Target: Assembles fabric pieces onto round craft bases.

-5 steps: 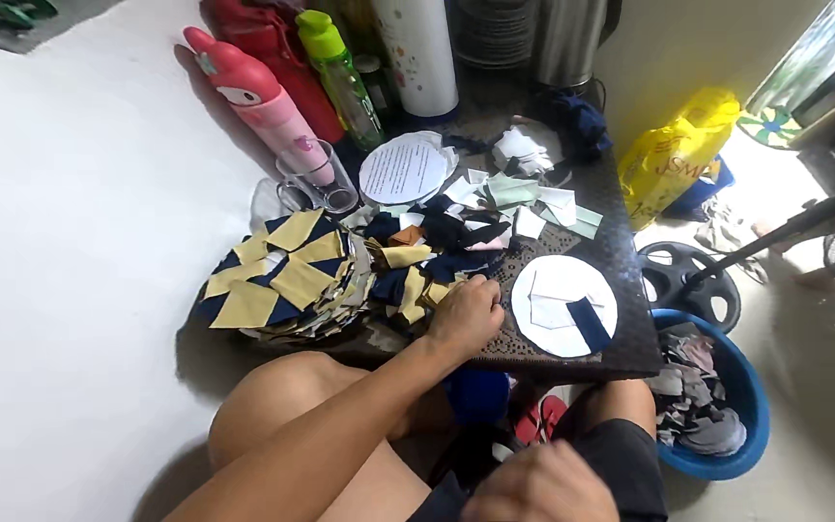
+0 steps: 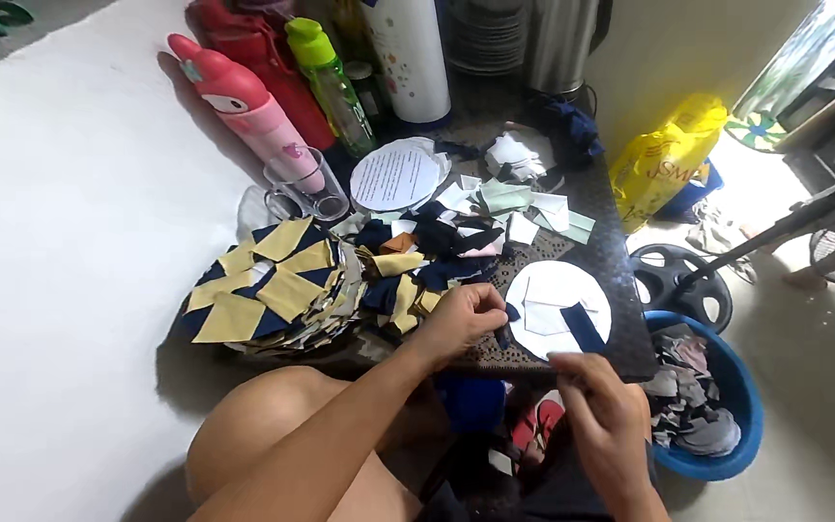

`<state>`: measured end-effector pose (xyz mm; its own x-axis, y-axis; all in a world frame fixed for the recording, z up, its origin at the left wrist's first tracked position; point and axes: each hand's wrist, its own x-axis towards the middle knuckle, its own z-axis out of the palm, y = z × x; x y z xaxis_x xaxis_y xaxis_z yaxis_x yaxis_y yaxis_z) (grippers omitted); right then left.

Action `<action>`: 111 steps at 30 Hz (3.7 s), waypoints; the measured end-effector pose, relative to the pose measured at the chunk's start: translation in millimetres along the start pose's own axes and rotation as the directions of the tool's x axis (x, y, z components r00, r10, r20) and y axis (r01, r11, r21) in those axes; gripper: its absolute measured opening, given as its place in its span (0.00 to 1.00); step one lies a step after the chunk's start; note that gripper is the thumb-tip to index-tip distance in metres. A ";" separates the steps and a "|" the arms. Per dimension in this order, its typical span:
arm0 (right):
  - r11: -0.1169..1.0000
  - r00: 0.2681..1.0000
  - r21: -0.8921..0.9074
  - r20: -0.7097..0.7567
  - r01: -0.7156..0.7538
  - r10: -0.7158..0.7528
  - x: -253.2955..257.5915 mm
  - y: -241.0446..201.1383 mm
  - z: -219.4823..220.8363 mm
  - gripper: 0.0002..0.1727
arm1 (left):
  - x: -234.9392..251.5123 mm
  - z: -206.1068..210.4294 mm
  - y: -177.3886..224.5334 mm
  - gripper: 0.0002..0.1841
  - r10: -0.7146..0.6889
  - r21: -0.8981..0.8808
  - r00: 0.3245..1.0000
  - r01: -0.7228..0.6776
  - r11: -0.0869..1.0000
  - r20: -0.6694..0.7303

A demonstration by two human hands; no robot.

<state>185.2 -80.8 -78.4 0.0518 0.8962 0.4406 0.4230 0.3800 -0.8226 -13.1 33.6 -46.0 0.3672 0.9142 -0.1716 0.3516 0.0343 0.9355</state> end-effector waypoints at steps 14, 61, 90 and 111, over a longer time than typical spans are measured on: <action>0.730 0.908 0.545 0.189 -0.413 0.373 34.0 5.7 -0.1 0.04 | -16.0 21.4 12.3 0.09 -0.123 -0.418 0.937 0.260 0.870 0.326; 0.868 0.935 -0.490 -0.337 -0.075 -0.110 -30.8 84.0 -24.9 0.11 | 62.9 103.4 35.7 0.08 0.008 0.452 0.957 -0.144 0.880 0.290; 0.815 0.946 -0.577 -0.289 -0.052 -0.144 -17.8 91.8 -13.8 0.12 | 91.7 92.7 19.6 0.07 0.300 0.496 0.774 -0.600 0.627 0.558; 0.777 0.959 -0.626 -0.170 0.072 -0.226 -7.7 100.4 -15.2 0.13 | 90.5 65.8 32.0 0.09 0.175 0.605 0.877 -0.441 0.663 0.448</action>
<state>241.1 -53.0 -159.0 0.1078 0.7352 0.6693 0.8985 0.2162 -0.3822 88.1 90.9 -52.0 0.7692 0.6265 -0.1256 0.5919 -0.6247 0.5093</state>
